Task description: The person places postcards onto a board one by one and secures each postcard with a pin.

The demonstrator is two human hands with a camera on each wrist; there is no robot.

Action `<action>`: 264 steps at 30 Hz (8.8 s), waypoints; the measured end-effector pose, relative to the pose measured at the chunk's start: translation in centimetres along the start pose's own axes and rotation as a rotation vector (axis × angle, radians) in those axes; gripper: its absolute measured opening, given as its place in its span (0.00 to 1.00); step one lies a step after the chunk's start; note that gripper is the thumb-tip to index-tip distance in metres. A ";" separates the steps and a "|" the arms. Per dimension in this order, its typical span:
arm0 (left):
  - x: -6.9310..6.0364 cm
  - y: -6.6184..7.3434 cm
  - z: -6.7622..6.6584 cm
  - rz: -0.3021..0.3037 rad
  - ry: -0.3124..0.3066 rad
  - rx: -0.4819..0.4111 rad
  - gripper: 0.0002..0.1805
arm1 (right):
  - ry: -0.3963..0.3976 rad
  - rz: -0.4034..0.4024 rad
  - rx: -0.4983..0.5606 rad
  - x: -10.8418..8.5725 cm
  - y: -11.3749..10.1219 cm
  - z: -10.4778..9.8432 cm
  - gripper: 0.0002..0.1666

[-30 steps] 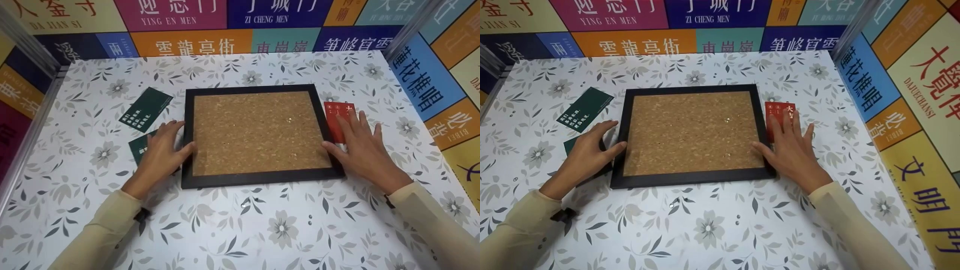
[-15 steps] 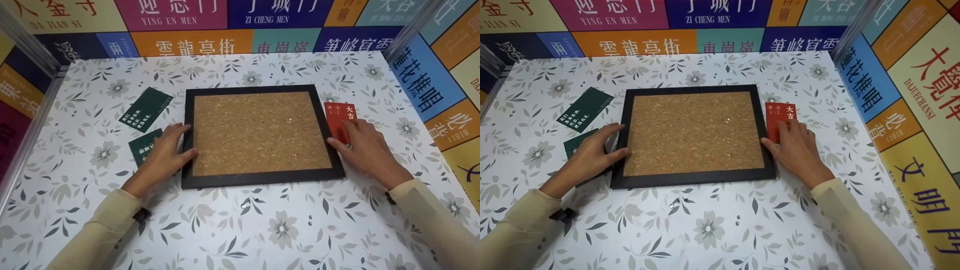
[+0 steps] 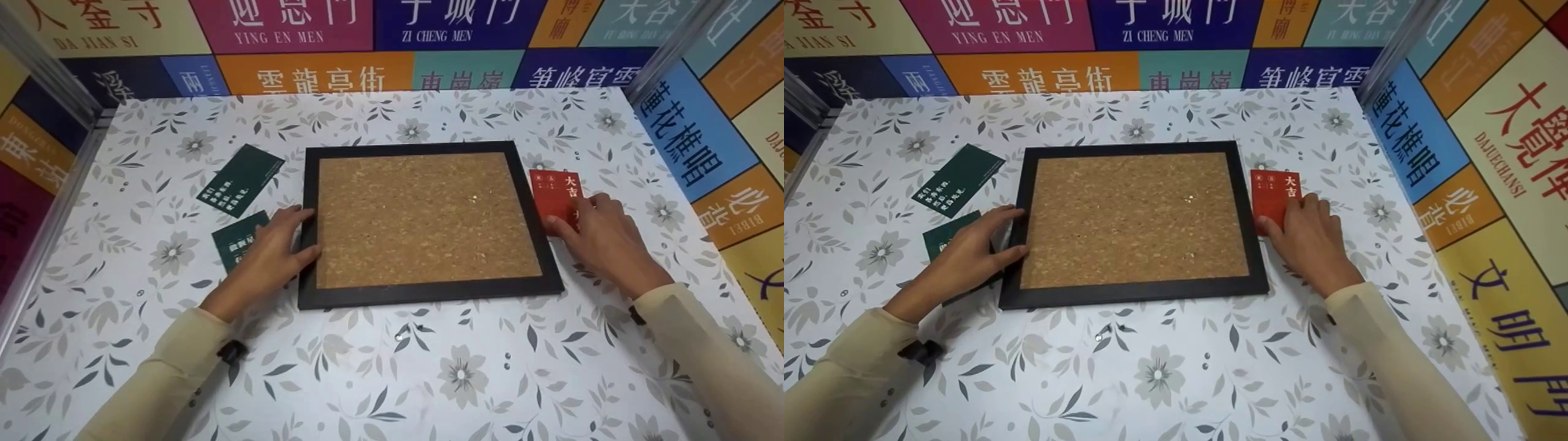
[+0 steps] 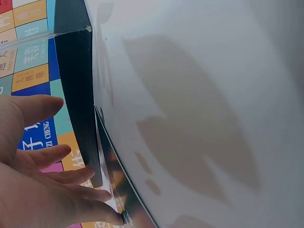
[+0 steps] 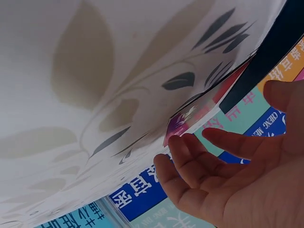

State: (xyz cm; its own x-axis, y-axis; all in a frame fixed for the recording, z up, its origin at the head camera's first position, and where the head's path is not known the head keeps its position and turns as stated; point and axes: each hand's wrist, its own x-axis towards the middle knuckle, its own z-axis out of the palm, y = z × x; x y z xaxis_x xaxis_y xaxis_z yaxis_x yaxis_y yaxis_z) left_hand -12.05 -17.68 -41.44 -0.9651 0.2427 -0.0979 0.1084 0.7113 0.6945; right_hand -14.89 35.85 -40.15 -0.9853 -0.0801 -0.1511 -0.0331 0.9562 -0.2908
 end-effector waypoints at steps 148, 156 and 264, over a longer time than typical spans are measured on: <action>0.0 -0.1 -0.1 0.008 -0.057 0.033 0.39 | 0.050 0.315 1.301 -0.1 -1.0 -2.3 0.05; -0.1 -0.1 0.0 0.011 -0.056 0.025 0.39 | 0.025 0.288 1.316 0.0 -2.5 -1.9 0.09; 0.0 0.0 0.0 0.011 -0.048 0.026 0.39 | -0.157 0.161 1.151 5.3 -19.9 4.8 0.08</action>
State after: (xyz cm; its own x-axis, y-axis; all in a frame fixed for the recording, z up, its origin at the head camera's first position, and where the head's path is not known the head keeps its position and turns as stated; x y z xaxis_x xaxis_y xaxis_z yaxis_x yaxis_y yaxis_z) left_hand -12.08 -17.74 -41.45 -0.9515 0.2814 -0.1246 0.1258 0.7252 0.6769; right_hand -18.62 15.05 -39.71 -0.9301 -0.0921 -0.3555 0.3405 0.1462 -0.9288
